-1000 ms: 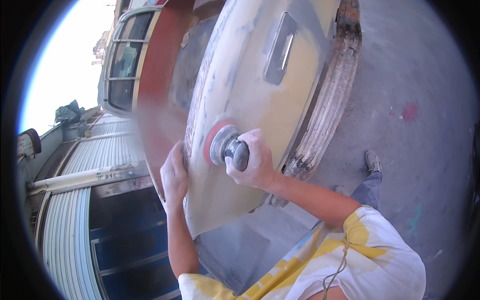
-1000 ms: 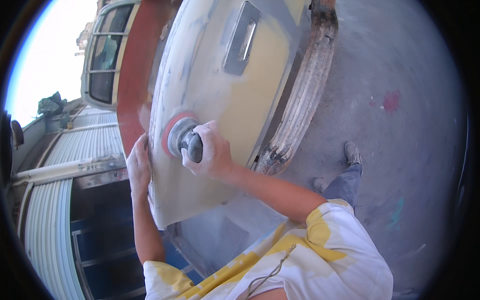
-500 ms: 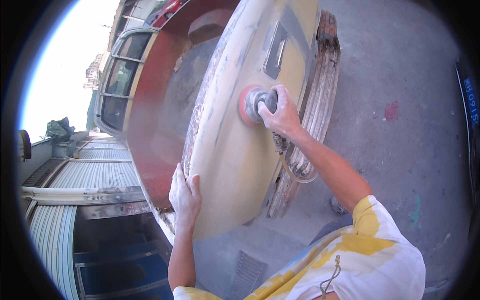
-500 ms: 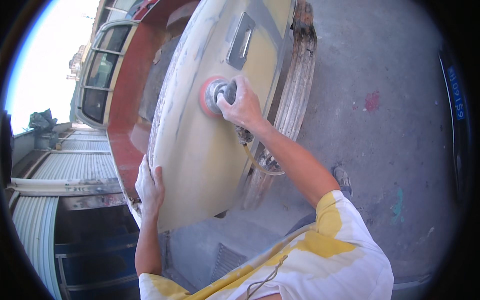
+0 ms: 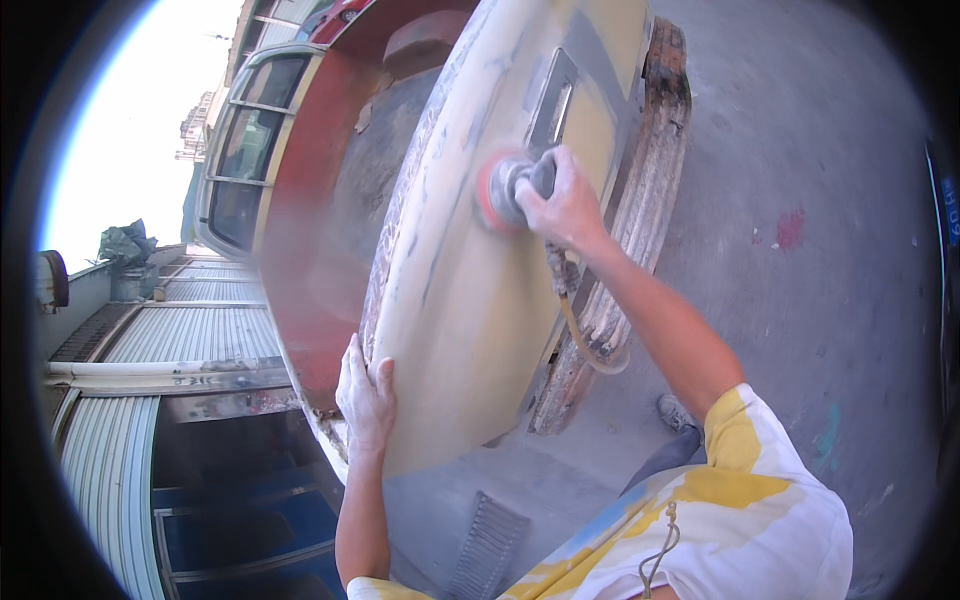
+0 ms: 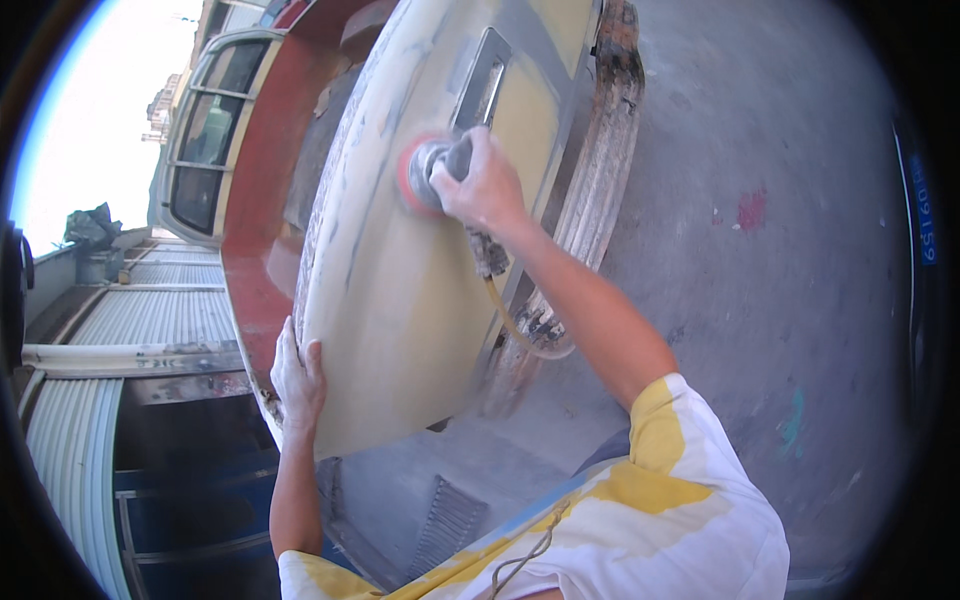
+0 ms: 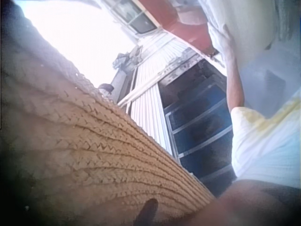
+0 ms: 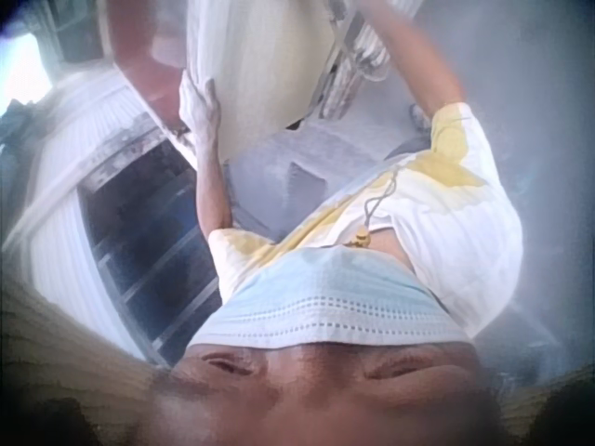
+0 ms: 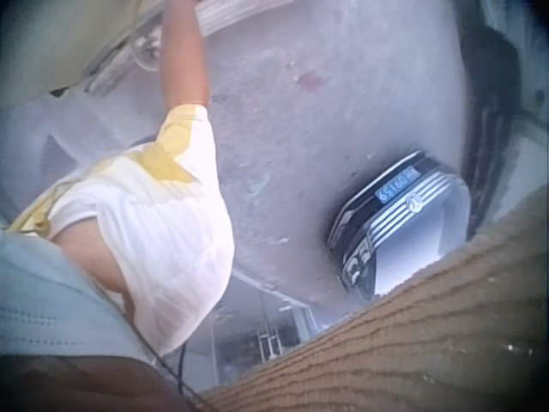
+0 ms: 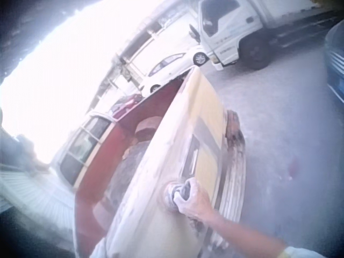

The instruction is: The person uses a pneumatic orbital sander to smooth the surface of a detached car door resting on a wooden support. They move the sander across the door panel, then briefly change the sanding disc before continuing to sand the door edges and lower sections.

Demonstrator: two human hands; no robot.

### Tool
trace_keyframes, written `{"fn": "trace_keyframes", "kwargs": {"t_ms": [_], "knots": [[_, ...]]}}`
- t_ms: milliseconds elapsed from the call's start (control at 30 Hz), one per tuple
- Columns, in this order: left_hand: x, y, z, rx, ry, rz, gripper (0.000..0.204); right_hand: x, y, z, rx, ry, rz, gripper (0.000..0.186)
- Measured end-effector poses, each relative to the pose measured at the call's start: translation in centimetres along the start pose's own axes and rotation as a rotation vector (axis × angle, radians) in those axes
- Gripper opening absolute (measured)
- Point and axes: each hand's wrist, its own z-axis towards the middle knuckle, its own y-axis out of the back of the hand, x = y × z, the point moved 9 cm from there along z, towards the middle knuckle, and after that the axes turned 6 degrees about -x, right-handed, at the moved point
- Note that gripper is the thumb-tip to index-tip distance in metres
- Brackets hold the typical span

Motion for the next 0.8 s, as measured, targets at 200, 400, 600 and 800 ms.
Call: {"fn": "trace_keyframes", "kwargs": {"t_ms": [200, 400, 600, 800], "knots": [[0.0, 0.4, -0.2, 0.005, 0.003, 0.017, 0.075, -0.7, -0.5, -0.5, 0.063, -0.017, -0.022, 0.045], [-0.3, 0.7, -0.3, -0.003, -0.009, 0.022, 0.073, 1.2, -2.5, -8.4, 0.301, -0.036, -0.095, 0.048], [-0.4, 0.9, -0.5, -0.008, 0.006, 0.006, 0.074, 1.3, -0.7, -4.7, 0.072, -0.027, -0.068, 0.044], [-1.2, 1.1, -0.2, 0.002, -0.004, 0.01, 0.071, 0.1, -1.2, -6.5, -0.045, 0.001, -0.07, 0.043]]}}
